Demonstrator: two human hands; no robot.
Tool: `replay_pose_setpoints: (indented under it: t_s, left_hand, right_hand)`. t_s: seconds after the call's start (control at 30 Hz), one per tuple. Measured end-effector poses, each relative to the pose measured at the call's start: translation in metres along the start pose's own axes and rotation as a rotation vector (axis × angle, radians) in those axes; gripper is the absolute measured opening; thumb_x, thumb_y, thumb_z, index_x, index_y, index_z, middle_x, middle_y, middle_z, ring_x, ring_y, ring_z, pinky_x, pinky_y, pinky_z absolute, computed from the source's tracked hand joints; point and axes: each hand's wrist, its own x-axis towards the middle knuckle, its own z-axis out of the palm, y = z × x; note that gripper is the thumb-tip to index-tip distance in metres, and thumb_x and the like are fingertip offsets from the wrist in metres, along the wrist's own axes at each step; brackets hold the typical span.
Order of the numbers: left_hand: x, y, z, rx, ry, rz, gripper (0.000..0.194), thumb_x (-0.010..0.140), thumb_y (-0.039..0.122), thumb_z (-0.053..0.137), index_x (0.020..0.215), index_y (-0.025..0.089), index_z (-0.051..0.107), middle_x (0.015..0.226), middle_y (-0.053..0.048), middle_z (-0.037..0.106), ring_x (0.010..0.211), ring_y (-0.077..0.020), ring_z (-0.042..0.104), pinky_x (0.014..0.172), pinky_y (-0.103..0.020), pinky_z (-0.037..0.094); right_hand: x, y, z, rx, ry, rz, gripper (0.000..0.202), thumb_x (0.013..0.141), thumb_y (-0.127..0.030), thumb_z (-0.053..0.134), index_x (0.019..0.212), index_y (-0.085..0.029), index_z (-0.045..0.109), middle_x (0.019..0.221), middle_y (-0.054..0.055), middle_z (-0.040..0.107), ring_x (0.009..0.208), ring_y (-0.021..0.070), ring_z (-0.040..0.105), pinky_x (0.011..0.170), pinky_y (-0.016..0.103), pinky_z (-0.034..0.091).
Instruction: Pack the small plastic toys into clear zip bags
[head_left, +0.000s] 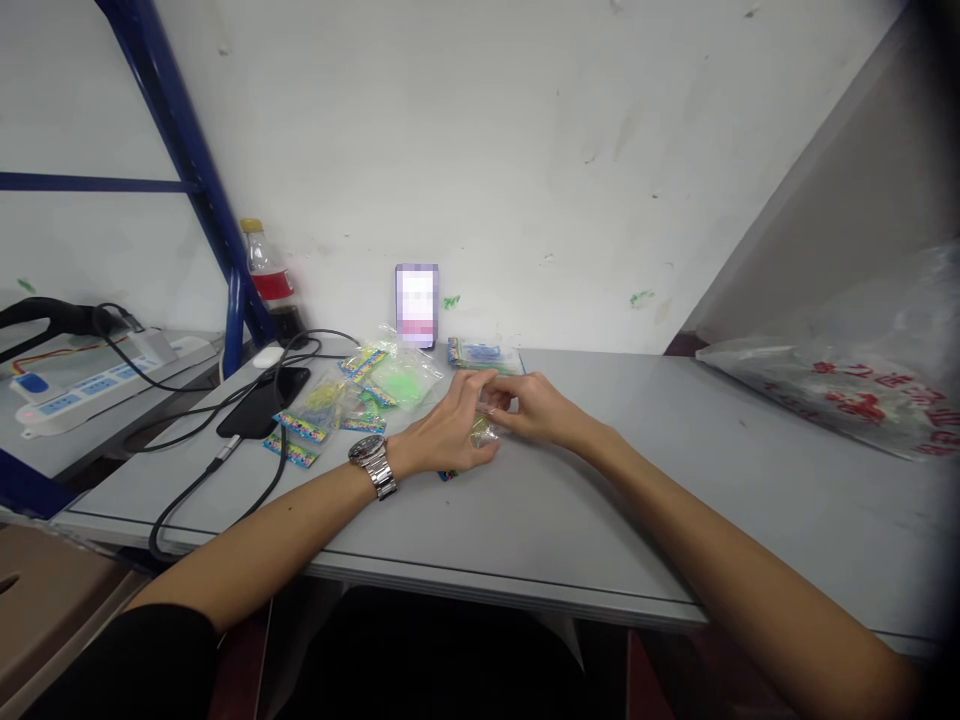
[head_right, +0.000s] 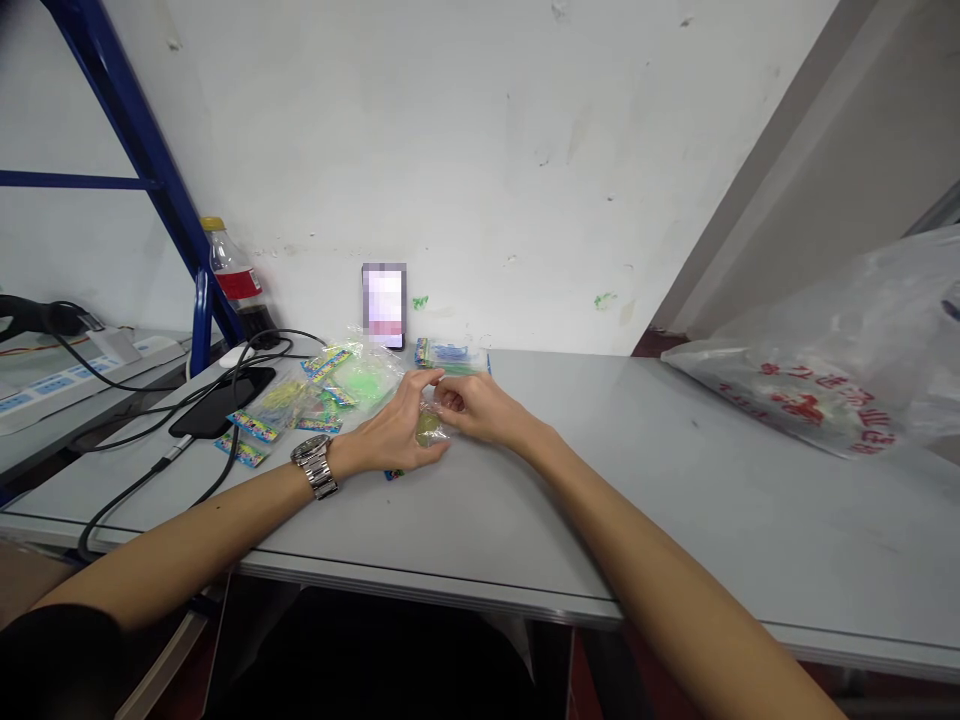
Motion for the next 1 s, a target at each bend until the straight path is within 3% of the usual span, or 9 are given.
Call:
replay_pose_setpoints:
  t_s: [0.33,0.6,0.9,1.0]
  left_hand:
    - [-0.0008,0.0021,-0.0012,0.004,-0.018,-0.015,0.086,0.073,0.025,0.065,0.141,0.022,0.012,0.131,-0.016,0.03,0.126,-0.0335,0.04,0.104,-0.057,0.041]
    - [0.0002,0.0022,0.0,0.028,0.0,0.006,0.087,0.072,0.024,0.065,0.14,0.021,0.011,0.129,-0.016,0.031,0.125,-0.033,0.041,0.105,-0.057,0.04]
    - [0.0003,0.0031,-0.001,0.019,0.012,0.011,0.086,0.071,0.022,0.064,0.14,0.019,0.013,0.128,-0.016,0.032,0.125,-0.0324,0.04,0.104,-0.055,0.042]
    - [0.0003,0.0032,-0.0012,0.027,0.002,0.018,0.086,0.071,0.021,0.065,0.14,0.019,0.013,0.128,-0.016,0.032,0.125,-0.0328,0.04,0.103,-0.055,0.043]
  right_hand:
    - [0.005,-0.0073,0.007,-0.201,-0.014,0.061,0.025,0.07,-0.008,0.047,0.055,-0.021,0.031,0.05,-0.004,0.038,0.05,0.0096,0.028,0.052,0.03,0.026]
    - [0.0061,-0.0017,0.0092,-0.228,0.043,0.04,0.024,0.074,-0.01,0.044,0.059,-0.021,0.031,0.052,-0.003,0.04,0.049,0.0103,0.029,0.052,0.03,0.024]
    - [0.0009,-0.0034,0.0043,-0.082,-0.012,0.018,0.01,0.075,-0.015,0.046,0.067,-0.02,0.043,0.061,-0.002,0.05,0.054,0.0109,0.039,0.055,0.029,0.031]
    - [0.0001,-0.0043,0.0033,-0.07,-0.023,0.025,0.016,0.08,-0.022,0.048,0.065,-0.02,0.043,0.059,-0.002,0.048,0.054,0.0108,0.038,0.055,0.029,0.031]
